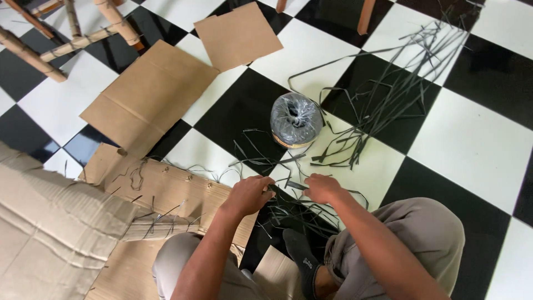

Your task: Packing a wooden chair by wrapping its legs with plastic straps and covering the seat with cardboard

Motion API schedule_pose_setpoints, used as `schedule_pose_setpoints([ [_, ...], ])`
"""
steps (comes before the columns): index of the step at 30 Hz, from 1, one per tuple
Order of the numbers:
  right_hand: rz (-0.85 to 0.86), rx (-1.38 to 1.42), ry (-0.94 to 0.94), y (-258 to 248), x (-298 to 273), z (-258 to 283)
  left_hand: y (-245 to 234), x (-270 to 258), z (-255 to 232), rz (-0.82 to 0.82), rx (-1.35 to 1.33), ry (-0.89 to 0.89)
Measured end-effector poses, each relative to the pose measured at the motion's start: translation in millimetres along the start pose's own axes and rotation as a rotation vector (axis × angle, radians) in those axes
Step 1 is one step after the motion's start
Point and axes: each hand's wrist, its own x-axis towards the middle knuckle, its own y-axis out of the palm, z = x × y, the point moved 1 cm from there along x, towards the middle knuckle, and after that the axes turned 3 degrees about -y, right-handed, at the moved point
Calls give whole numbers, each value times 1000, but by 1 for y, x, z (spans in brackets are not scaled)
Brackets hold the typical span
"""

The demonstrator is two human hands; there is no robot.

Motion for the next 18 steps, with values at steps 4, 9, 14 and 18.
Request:
schedule_pose_setpoints([
  [4,30,131,21,31,-9,3,7,7,2,106,34,-27],
  [9,60,141,110,84,-20,10,12,5,9,189,3,-16],
  [14,34,144,93,130,-14,16,27,10,35,254,93,-61],
  [18,-84,175,118,99,-16,26,24,6,40,280,84,-88],
])
